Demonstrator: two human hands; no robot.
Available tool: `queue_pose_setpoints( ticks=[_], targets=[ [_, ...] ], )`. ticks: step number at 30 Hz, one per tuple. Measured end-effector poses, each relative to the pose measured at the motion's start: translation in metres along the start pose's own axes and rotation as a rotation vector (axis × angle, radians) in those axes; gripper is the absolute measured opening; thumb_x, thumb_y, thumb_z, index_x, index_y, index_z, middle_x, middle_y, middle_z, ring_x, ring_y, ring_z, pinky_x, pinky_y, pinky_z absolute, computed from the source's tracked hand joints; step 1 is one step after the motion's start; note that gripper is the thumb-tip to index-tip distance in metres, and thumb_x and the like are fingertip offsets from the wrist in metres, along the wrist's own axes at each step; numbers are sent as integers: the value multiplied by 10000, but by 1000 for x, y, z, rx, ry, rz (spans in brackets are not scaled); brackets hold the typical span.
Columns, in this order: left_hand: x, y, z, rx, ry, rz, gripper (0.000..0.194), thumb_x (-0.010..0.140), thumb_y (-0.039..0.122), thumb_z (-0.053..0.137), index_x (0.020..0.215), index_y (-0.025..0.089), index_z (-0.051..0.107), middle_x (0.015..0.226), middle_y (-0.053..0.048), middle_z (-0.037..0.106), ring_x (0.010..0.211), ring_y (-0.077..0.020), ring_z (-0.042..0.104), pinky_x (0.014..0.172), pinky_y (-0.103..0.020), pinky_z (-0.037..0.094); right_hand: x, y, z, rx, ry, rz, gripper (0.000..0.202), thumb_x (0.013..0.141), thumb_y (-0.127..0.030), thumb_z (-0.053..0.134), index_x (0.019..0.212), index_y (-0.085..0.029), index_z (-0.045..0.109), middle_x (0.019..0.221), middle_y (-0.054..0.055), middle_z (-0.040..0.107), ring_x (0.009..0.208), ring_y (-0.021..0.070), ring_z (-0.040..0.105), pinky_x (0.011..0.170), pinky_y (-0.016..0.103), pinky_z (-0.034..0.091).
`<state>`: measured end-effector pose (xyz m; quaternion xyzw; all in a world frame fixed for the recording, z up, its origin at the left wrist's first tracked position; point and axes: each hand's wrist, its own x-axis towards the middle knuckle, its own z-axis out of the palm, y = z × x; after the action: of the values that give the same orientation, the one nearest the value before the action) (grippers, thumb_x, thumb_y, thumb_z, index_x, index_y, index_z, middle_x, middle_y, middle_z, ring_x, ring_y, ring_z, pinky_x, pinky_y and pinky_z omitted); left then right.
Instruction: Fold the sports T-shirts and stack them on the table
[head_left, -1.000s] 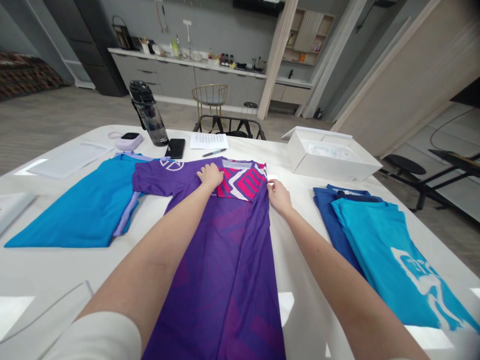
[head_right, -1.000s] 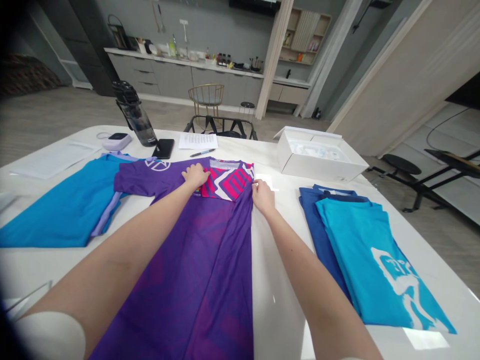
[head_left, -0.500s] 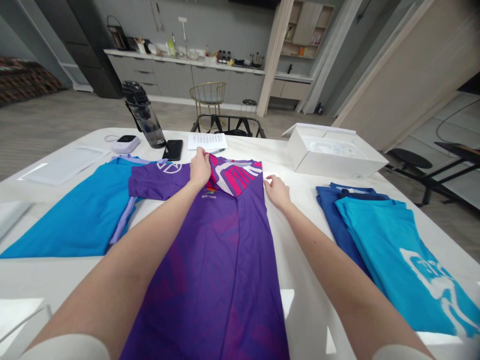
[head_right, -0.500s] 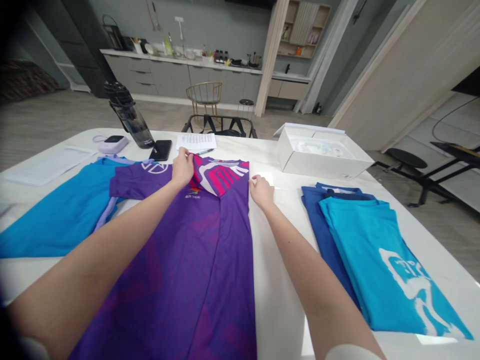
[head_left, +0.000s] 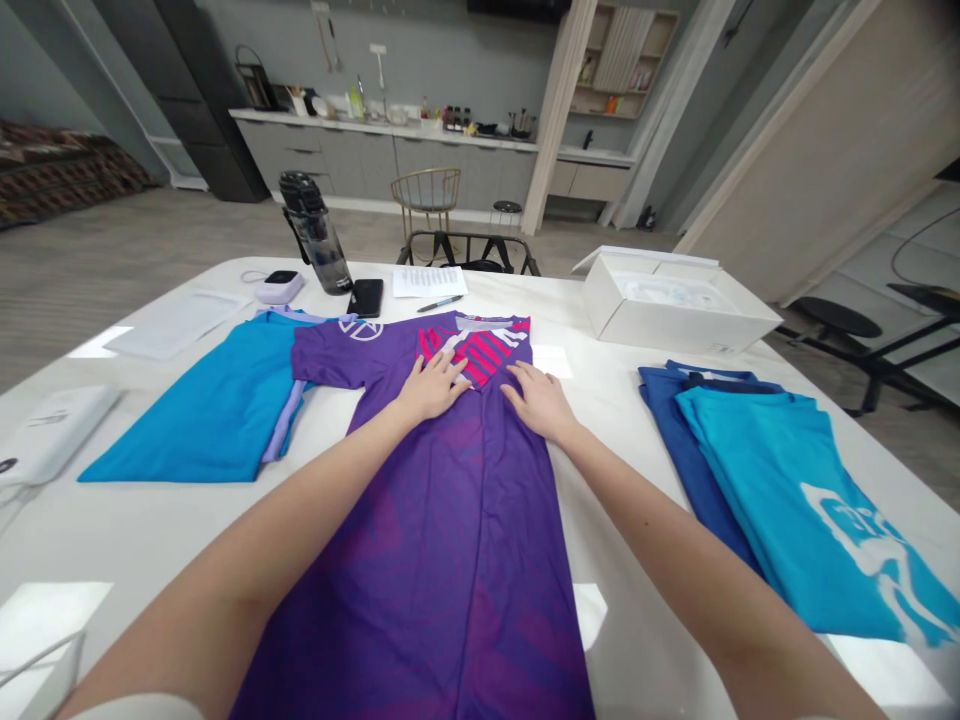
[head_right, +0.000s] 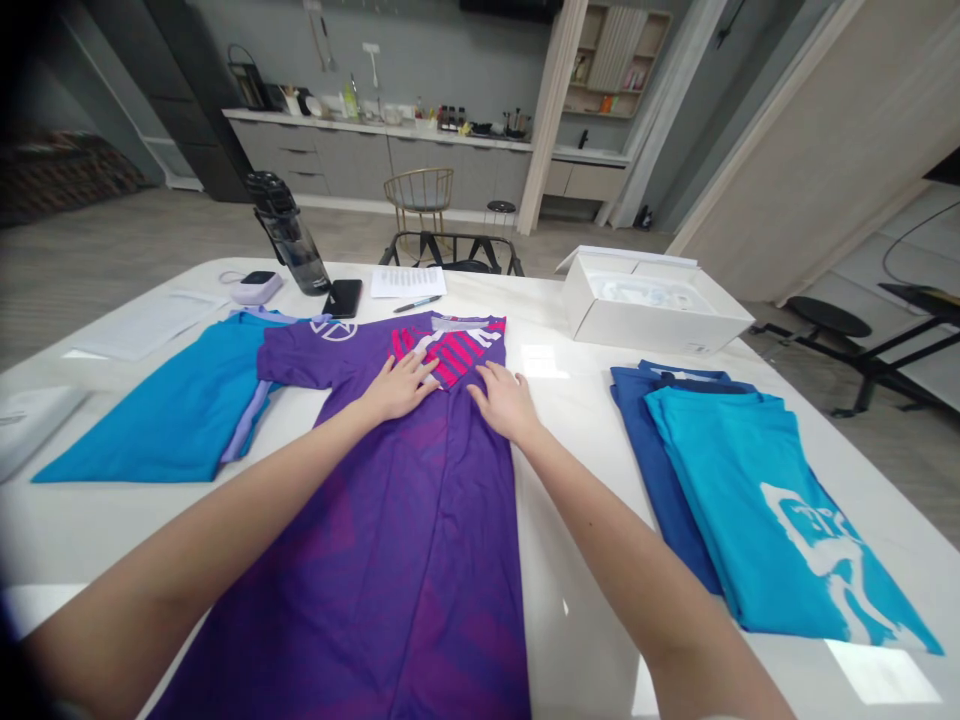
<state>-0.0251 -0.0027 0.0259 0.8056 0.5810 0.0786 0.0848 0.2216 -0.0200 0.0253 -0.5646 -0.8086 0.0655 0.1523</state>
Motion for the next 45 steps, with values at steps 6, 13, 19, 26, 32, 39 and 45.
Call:
queue_pose_setpoints(
  ticks=[6,13,19,26,32,39,45],
  targets=[
    [-9,-12,8,-12,-37,-26,663,1005,639,268,1593,336,321,1692,-33,222,1568,-273,156,1253,-533,84,-18,-1,10,-87,-194,163,701,1016,-663,266,1613,-296,278,1682,90,229,1547,330,176,1184,705,76],
    [-17,-31,-10,24,32,-119,577,1034,520,259,1550,306,403,1655,-65,325,1539,-247,250,1249,-503,112,-4,-14,5,-125,-105,213,653,1013,-633,336,1535,-252,433,1654,139,291,1522,392,202,1136,767,103],
    [-28,-95,-58,139,293,-426,486,967,241,358,1422,220,527,1456,-189,534,1405,-352,413,1156,-558,246,55,-70,9,-31,42,-49,310,1005,-366,502,1230,-227,664,1397,149,574,1315,311,481,1074,536,390],
    [-23,-200,-96,274,242,-693,435,915,314,483,1312,172,590,1380,-235,556,1313,-412,459,1054,-563,347,142,-127,42,124,-12,-59,207,983,-296,533,1052,-252,723,1097,78,714,1024,255,638,897,375,474],
    [-20,-238,-93,181,130,-715,357,926,419,508,1193,231,651,1369,-196,581,1281,-391,499,1036,-558,391,209,-153,72,195,-86,-7,287,972,-306,572,1246,-272,654,1115,61,735,1021,235,663,896,345,477],
    [-24,-244,-93,166,136,-742,324,924,418,528,1136,223,676,1351,-189,590,1269,-397,505,1033,-558,401,246,-171,96,120,-127,-64,218,963,-306,589,1133,-277,721,1238,83,694,1146,274,625,946,397,466],
    [-29,-232,-106,99,269,-648,183,930,336,535,963,223,676,1125,-126,707,1184,-344,585,1033,-520,411,246,-173,103,123,-94,-71,201,978,-280,537,1037,-247,726,1147,95,705,1052,262,640,913,397,470]
  ],
)
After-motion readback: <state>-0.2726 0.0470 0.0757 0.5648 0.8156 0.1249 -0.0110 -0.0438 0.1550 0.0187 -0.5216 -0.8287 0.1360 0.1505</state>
